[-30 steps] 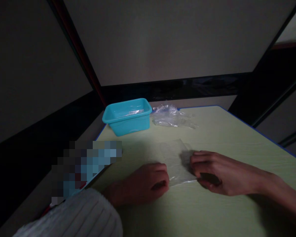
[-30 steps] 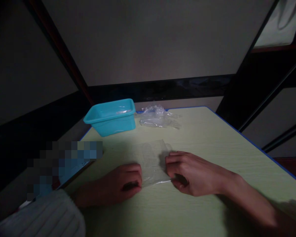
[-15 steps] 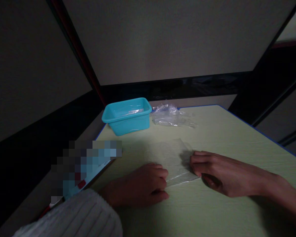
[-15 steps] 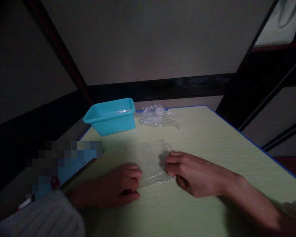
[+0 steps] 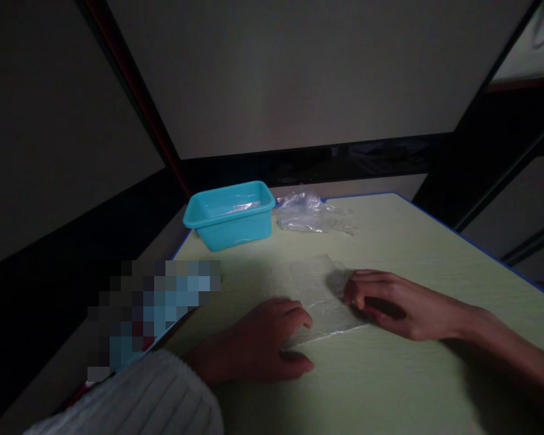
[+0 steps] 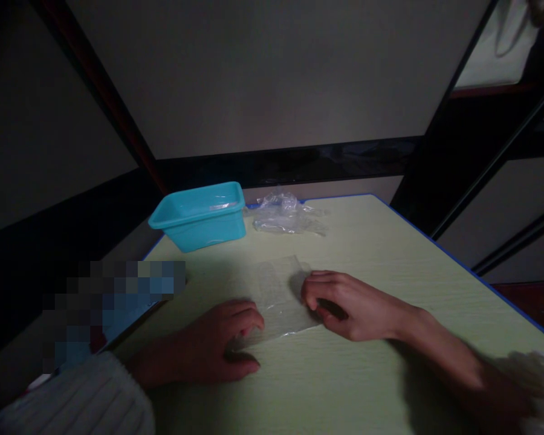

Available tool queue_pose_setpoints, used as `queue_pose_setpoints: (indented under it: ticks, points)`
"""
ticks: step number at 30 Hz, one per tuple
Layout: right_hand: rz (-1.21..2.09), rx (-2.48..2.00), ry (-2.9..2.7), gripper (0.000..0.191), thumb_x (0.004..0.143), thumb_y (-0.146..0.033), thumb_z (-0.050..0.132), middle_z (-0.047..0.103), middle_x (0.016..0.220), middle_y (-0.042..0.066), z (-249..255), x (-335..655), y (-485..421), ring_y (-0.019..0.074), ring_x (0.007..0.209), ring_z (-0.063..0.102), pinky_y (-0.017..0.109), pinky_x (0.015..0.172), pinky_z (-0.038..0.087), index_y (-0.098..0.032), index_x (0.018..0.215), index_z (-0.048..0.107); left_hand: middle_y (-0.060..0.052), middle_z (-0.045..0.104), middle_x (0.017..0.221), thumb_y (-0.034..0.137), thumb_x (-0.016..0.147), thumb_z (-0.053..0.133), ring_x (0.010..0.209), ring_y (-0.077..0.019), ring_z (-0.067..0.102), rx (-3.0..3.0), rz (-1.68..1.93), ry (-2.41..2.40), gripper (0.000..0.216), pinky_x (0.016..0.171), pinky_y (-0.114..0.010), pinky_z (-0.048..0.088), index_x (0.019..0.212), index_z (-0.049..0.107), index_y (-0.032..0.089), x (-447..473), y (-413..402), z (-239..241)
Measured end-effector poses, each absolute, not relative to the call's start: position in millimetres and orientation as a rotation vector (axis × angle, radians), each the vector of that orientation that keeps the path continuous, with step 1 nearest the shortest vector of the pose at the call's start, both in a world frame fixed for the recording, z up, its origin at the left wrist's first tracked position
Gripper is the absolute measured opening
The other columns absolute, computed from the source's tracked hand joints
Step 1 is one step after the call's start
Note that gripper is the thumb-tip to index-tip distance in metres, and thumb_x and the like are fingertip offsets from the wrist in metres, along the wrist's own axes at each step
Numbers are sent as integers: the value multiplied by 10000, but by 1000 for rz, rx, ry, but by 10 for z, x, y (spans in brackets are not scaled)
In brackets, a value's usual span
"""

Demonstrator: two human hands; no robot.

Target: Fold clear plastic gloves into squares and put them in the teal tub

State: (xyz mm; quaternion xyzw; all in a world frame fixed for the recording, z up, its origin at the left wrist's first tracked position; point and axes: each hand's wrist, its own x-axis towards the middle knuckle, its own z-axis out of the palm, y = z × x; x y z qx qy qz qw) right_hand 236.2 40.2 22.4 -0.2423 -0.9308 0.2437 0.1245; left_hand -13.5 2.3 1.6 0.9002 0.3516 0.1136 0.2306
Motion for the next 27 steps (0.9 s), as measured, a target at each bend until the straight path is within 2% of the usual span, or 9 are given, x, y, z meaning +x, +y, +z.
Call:
queue_pose_setpoints:
  ticks: [6,18,27]
  points:
    - [721,-821,-2836,200,642,-5,530,534,832,37,301,2417,348,175,808,514,300,720,418,-170,755,529,18,523,752,273,695,688,645,-131,471,2495,326,928,247,648,-234,391,836,504,188,-144,44,-3]
    - [396,-786,-2935,175,731,-30,475,552,773,28,234,2376,278,177,768,511,343,765,411,-182,690,551,13,533,765,262,687,702,654,-132,477,2493,332,932,262,638,-232,387,851,514,181,-143,38,-5]
    - [508,-812,-2883,200,666,13,465,520,733,15,270,2349,289,158,723,508,295,697,407,-186,666,486,9,536,776,251,685,705,668,-138,473,2503,314,929,265,650,-238,387,842,502,183,-146,39,-1]
